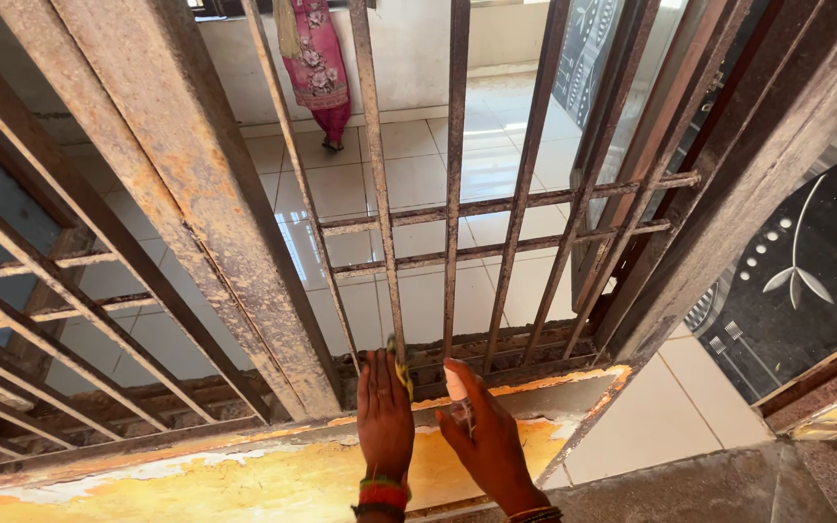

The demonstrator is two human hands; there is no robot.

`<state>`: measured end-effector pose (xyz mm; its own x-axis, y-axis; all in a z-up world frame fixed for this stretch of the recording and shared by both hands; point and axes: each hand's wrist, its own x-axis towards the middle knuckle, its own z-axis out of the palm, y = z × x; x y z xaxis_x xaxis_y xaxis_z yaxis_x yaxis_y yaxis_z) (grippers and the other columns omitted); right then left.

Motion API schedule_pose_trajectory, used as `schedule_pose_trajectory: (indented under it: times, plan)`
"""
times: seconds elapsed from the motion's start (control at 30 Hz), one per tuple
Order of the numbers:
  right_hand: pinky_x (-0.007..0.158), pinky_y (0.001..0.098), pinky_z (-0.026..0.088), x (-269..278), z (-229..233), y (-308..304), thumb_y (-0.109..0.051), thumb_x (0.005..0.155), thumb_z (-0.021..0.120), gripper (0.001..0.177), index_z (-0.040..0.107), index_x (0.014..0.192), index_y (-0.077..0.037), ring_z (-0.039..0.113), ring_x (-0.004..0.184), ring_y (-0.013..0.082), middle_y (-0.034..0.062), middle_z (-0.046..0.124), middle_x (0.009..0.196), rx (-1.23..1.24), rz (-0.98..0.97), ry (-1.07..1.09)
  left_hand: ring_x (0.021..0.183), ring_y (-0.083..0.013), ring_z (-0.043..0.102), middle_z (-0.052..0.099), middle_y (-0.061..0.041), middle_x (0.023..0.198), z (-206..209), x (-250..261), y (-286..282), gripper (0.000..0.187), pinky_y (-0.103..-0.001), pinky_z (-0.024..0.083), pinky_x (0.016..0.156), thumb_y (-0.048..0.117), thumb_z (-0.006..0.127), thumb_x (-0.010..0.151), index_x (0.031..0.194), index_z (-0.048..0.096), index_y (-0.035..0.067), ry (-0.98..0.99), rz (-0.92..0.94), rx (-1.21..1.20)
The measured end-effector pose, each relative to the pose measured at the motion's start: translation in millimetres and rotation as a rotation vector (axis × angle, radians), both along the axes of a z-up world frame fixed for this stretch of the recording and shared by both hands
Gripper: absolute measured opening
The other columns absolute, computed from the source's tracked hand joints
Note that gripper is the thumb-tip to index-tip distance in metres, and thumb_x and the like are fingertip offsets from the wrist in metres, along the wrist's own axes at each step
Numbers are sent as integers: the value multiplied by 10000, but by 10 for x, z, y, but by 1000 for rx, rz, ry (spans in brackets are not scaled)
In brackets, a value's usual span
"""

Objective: The person cleans a metal window grille by spraying a liquid from a small bottle and wiping the bars with a cloth. The person works methodically along the vertical and horizontal bars, repeatedly spraying and wiping to remove dirt and grime.

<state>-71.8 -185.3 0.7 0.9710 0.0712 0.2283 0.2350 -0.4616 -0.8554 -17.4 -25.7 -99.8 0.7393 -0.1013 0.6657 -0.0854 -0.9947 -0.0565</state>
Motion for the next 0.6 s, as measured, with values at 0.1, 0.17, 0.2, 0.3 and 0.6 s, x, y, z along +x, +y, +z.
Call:
schedule_pose_trajectory:
  times: [0.1,0.17,0.2,0.3,0.6]
  plan:
    - [666,307,559,-37,24,-95,-271,889,740,707,415,1514,-318,695,793,168,96,693,909,-17,-18,99,1423,-323,458,536,-242,1489,-57,-180,-15,556,-431,310,1188,148,483,930,1429,424,-89,53,59,121]
    - [670,298,554,-57,59,-159,-271,887,750,723,400,1518,-320,699,806,140,88,701,900,-4,-8,122,1370,-357,505,573,-263,1420,53,-144,-156,505,-454,352,1144,176,491,981,1399,455,-105,251,150,126]
    - [655,306,531,-47,76,-178,-275,898,740,722,396,1529,-332,666,764,163,94,699,901,-6,-25,171,1343,-374,528,591,-273,1386,150,-122,-221,484,-466,373,1123,190,496,1007,1384,470,-113,351,195,129]
    - [623,315,504,-9,97,-266,-270,905,734,723,393,1538,-344,619,718,181,99,692,926,15,-52,219,1341,-263,561,688,-110,1262,420,-187,-263,332,-392,378,1174,226,415,1104,1364,550,70,762,209,-282]
    - [587,302,535,-13,113,-441,-241,883,735,723,396,1520,-294,655,716,131,64,684,964,92,-49,106,1481,-394,351,452,-303,1506,-172,40,-655,501,-475,333,1136,128,520,948,1377,495,-129,160,-39,7]
